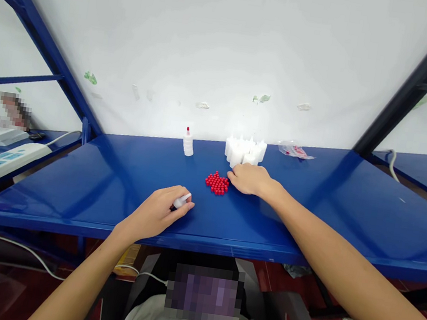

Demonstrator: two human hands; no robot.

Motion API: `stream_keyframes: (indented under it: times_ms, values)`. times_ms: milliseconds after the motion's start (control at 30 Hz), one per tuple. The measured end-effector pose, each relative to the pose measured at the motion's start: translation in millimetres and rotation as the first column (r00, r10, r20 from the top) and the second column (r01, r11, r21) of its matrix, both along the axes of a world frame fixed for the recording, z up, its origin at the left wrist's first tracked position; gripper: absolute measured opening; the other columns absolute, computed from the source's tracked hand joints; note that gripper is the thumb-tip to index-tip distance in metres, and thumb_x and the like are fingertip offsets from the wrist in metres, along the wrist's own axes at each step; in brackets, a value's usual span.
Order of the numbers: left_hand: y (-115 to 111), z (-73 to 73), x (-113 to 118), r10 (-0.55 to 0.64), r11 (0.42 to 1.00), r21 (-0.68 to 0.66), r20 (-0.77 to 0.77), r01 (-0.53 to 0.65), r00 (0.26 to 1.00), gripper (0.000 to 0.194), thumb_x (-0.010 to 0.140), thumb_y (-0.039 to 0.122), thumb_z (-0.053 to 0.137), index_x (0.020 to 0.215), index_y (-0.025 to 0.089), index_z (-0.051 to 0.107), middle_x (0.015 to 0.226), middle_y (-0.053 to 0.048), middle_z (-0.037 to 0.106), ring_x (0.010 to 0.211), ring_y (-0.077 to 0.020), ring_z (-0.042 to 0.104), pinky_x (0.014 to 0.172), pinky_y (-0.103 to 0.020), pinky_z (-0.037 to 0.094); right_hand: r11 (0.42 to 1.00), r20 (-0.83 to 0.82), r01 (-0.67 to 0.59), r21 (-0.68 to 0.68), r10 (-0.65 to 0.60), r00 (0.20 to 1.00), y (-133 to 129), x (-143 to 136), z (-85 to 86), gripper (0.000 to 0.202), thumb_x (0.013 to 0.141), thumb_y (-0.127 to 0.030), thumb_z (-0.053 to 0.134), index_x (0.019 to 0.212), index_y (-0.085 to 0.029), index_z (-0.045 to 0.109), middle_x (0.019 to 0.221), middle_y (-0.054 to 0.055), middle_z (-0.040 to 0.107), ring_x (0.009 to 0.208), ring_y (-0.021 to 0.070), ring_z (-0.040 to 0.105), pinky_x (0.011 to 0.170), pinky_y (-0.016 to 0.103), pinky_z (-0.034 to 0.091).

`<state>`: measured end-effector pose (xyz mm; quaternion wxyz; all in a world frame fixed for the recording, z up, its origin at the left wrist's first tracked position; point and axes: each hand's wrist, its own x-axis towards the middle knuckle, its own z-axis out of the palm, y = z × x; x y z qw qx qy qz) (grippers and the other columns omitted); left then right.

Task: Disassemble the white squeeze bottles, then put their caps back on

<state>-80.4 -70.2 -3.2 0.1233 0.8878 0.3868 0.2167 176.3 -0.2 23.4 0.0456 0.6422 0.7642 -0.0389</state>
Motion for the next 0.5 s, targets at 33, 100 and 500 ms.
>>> stream_keyframes:
  times_ms: [33, 100, 500]
  values:
    - [0.1, -0.3, 0.0, 0.001, 1.0, 0.002, -0.001, -0.001, 1.0, 0.028, 0.102, 0.041, 0.041, 0.085, 0.02, 0.049, 0.08, 0.001, 0.054, 0.07, -0.0145, 0.048, 0.067, -0.028, 0.035, 1.0, 0.003, -0.003, 0.0, 0.003, 1.0, 0.1, -0.1, -0.1, 0.056, 0.101, -0.046, 0.025, 0.109, -0.012, 0.068, 0.115, 0.023, 0.068, 0.104, 0.0347, 0.067, 0.082, 0.043, 0.05]
    - [0.4, -0.5, -0.1, 0.003, 1.0, 0.003, -0.001, -0.003, 1.0, 0.028, 0.102, 0.041, 0.041, 0.085, 0.02, 0.049, 0.08, 0.001, 0.055, 0.07, -0.0145, 0.048, 0.067, -0.028, 0.036, 1.0, 0.009, -0.011, 0.001, 0.011, 1.0, 0.4, -0.6, -0.5, 0.054, 0.1, -0.045, 0.025, 0.108, -0.012, 0.068, 0.115, 0.022, 0.069, 0.103, 0.0341, 0.067, 0.081, 0.043, 0.05]
    - [1.0, -0.3, -0.1, 0.008, 1.0, -0.006, -0.013, -0.008, 1.0, 0.027, 0.102, 0.041, 0.042, 0.086, 0.02, 0.048, 0.08, 0.001, 0.054, 0.071, -0.0142, 0.047, 0.068, -0.028, 0.036, 0.998, -0.012, -0.048, 0.037, 0.048, 0.999, 2.0, 2.1, -0.7, 0.044, 0.1, -0.044, 0.03, 0.101, -0.017, 0.064, 0.108, 0.017, 0.07, 0.092, 0.031, 0.068, 0.072, 0.038, 0.048]
